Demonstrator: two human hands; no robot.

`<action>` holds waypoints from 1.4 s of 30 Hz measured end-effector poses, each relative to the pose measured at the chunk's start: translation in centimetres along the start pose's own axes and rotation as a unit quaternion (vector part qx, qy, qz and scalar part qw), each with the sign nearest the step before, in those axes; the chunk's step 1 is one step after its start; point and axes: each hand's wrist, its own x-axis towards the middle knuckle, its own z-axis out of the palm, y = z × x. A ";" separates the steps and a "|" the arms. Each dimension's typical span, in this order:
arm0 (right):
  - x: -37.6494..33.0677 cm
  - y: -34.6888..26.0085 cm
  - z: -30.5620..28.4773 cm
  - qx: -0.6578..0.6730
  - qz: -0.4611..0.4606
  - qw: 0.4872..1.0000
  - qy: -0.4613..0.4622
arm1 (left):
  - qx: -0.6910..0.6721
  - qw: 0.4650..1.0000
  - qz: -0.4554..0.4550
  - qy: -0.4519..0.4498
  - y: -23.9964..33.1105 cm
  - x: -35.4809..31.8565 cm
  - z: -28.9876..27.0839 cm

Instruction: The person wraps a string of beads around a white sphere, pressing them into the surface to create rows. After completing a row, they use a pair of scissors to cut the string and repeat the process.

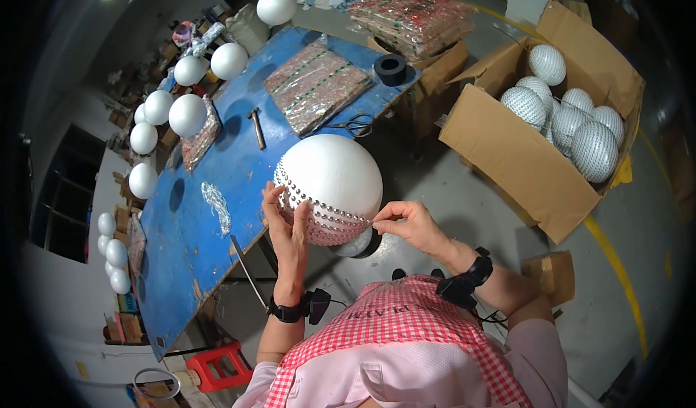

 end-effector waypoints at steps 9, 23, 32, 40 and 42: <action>1.0 0.5 0.6 -0.099 -0.030 0.994 0.037 | 0.104 0.994 -0.014 0.022 0.8 1.3 -0.6; 1.1 -0.4 -0.1 -0.146 -0.003 0.989 -0.001 | -0.001 0.999 -0.032 -0.037 -2.8 2.9 -1.8; 1.6 -1.3 0.5 -0.151 0.012 0.988 0.009 | 0.069 0.997 -0.038 0.024 -1.9 3.3 -2.7; 2.0 -1.0 0.9 -0.120 0.025 0.992 0.016 | 0.028 0.997 -0.054 -0.055 -3.6 3.6 -2.8; 1.9 -1.1 1.1 -0.125 0.026 0.992 0.016 | 0.058 0.998 -0.037 0.002 -3.6 3.5 -2.5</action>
